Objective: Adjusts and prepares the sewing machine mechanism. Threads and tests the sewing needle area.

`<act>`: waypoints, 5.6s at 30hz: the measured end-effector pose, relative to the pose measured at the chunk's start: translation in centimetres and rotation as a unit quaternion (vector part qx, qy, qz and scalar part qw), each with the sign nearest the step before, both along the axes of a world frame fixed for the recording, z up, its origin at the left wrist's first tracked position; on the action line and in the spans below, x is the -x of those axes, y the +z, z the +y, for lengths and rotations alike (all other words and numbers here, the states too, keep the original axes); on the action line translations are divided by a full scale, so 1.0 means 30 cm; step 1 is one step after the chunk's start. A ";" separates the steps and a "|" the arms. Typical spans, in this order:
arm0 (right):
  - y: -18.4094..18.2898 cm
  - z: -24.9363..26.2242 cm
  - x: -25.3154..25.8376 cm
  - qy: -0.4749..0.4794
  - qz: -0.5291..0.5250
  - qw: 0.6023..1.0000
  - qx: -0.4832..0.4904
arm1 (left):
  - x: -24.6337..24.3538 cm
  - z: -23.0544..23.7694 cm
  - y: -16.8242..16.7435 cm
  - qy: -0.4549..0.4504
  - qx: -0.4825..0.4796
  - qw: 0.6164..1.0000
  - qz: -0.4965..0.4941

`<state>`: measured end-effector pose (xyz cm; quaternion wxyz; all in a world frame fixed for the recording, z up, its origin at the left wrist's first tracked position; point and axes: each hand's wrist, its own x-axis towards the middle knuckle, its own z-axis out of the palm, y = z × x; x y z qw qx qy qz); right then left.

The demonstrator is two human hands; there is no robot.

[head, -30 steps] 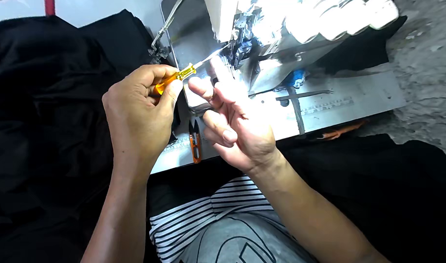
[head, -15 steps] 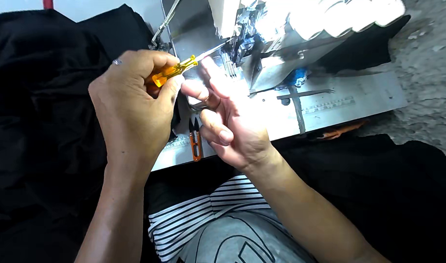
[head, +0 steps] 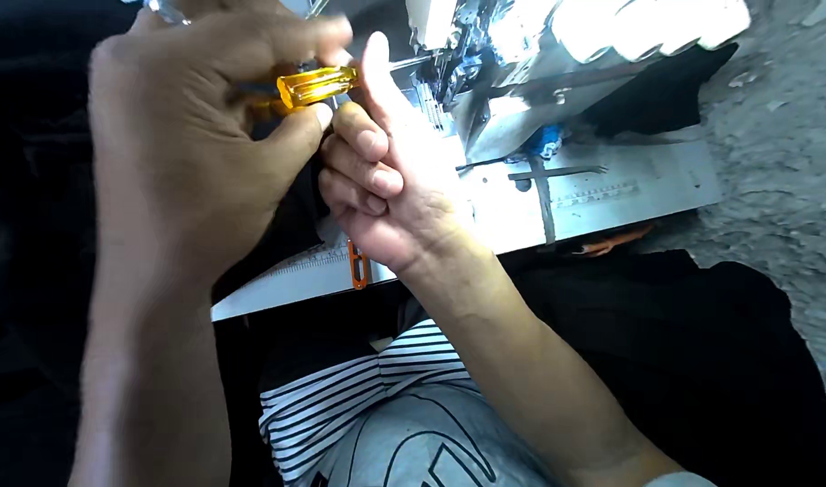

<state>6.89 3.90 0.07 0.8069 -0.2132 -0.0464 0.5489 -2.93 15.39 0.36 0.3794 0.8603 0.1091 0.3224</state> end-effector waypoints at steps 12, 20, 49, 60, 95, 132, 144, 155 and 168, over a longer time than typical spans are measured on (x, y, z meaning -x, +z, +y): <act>-0.016 -0.005 -0.006 -0.003 -0.079 0.997 0.023 | -0.008 -0.050 -0.032 0.064 -0.033 0.997 -0.032; -0.034 -0.002 -0.010 0.011 -0.059 0.998 -0.021 | -0.002 -0.067 -0.008 0.134 0.073 0.987 0.041; -0.064 0.004 -0.017 -0.010 -0.046 0.997 -0.059 | 0.001 -0.063 0.005 0.128 0.053 0.984 0.108; -0.065 -0.002 -0.029 -0.030 -0.093 0.995 -0.033 | -0.007 -0.069 -0.003 0.149 -0.055 0.985 0.065; -0.038 0.022 -0.044 -0.053 -0.128 0.989 0.043 | -0.026 -0.074 0.008 0.051 0.246 0.962 0.107; -0.011 -0.506 -0.770 -0.281 -0.752 0.474 0.362 | -0.204 0.001 0.035 -0.069 0.254 0.952 0.154; 0.008 -0.507 -0.766 -0.263 -0.752 0.451 0.402 | -0.192 -0.001 0.028 -0.039 0.002 0.990 0.132; 0.012 -0.496 -0.767 -0.268 -0.737 0.475 0.399 | -0.191 -0.001 0.020 -0.034 -0.021 0.991 0.127; -0.067 -0.709 -0.457 -0.289 -0.579 0.714 0.268 | -0.063 -0.027 0.066 -0.006 -0.118 0.983 0.137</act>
